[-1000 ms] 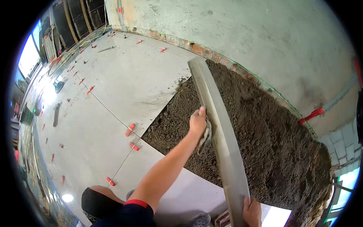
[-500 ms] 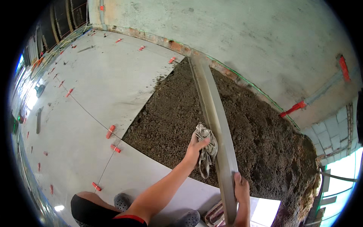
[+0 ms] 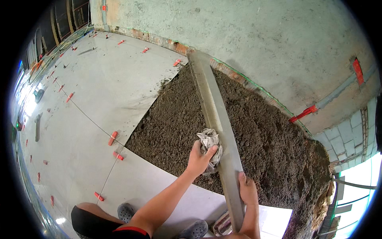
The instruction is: The person prepares the substrate for tiling by using a metal straightedge to level a mixture of sand and cement on the floor, and uses a notched trowel to spread the material.
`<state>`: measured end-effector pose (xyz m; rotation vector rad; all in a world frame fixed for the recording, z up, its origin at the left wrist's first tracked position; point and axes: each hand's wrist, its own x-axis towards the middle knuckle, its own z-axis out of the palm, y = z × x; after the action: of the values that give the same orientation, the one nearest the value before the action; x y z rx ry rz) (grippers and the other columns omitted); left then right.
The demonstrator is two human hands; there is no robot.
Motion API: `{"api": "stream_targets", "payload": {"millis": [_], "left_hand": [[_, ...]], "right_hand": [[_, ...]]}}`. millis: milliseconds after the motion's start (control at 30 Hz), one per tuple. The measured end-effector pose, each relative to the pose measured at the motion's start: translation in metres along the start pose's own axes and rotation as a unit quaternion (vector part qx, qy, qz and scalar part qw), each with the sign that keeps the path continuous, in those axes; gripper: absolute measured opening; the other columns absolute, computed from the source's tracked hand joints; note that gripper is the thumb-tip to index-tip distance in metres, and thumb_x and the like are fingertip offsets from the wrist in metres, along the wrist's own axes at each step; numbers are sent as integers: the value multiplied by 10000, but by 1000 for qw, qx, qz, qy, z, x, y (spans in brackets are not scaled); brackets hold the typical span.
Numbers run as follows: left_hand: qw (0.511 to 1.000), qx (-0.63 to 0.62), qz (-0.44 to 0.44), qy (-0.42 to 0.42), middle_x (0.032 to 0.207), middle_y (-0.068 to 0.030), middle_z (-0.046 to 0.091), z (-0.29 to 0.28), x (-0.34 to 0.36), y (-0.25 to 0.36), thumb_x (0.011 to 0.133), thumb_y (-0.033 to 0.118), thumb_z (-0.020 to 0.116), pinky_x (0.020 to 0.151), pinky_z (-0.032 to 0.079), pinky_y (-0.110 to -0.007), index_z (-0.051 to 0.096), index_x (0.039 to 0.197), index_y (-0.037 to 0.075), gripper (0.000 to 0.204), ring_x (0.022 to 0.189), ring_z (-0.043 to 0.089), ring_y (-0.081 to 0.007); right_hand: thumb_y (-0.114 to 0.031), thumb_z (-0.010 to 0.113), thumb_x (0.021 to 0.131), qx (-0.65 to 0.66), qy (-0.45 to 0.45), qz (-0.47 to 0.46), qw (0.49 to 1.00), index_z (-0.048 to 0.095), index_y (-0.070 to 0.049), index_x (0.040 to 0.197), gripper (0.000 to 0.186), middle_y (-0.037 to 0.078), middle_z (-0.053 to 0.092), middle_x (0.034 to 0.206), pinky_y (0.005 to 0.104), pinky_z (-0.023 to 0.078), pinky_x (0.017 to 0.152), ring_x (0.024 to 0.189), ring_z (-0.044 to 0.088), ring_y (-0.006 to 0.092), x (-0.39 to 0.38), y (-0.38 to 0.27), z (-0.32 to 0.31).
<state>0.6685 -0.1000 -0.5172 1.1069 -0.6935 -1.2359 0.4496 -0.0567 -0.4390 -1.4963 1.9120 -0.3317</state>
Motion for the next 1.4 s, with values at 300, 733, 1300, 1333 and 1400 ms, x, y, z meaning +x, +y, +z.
{"api": "stream_targets", "payload": {"millis": [300,733,1300,1333,1400], "left_hand": [[979,-176,-52,88,1000,-43,689,12,3,23,985,218,644,775,526,-317,629,1135,6,260,872,638,-129],[962,-181,-73,189,912,-102,688,-62,102,122,962,253,669,705,492,-319,637,1007,-68,326,780,631,-173],[938,290,-108,154,889,-147,699,-180,226,122,795,455,801,678,509,-395,683,970,-67,563,752,654,-239],[924,353,-117,89,896,-150,701,-176,223,123,789,461,803,692,518,-395,683,977,-73,579,762,660,-245],[727,682,-53,50,954,-234,708,-183,223,92,813,293,746,793,554,-451,666,1105,-39,449,837,707,-335]], "right_hand": [[-641,345,995,-44,-52,-33,997,639,62,1156,779,307,665,1074,463,470,921,1097,610,476,-12,-18,2],[-556,352,1022,-80,-55,-78,992,655,27,1079,659,316,652,961,498,475,840,995,615,510,-46,-8,-20],[-436,420,1031,-165,-64,88,980,670,33,1083,533,224,683,911,449,485,762,835,635,329,-144,96,-109],[-434,420,1032,-172,-51,106,978,670,33,1078,532,222,681,905,448,483,759,826,629,323,-144,94,-109],[-430,420,1032,-178,-33,125,975,669,34,1068,528,218,676,894,447,479,753,808,617,310,-143,93,-102]]}}
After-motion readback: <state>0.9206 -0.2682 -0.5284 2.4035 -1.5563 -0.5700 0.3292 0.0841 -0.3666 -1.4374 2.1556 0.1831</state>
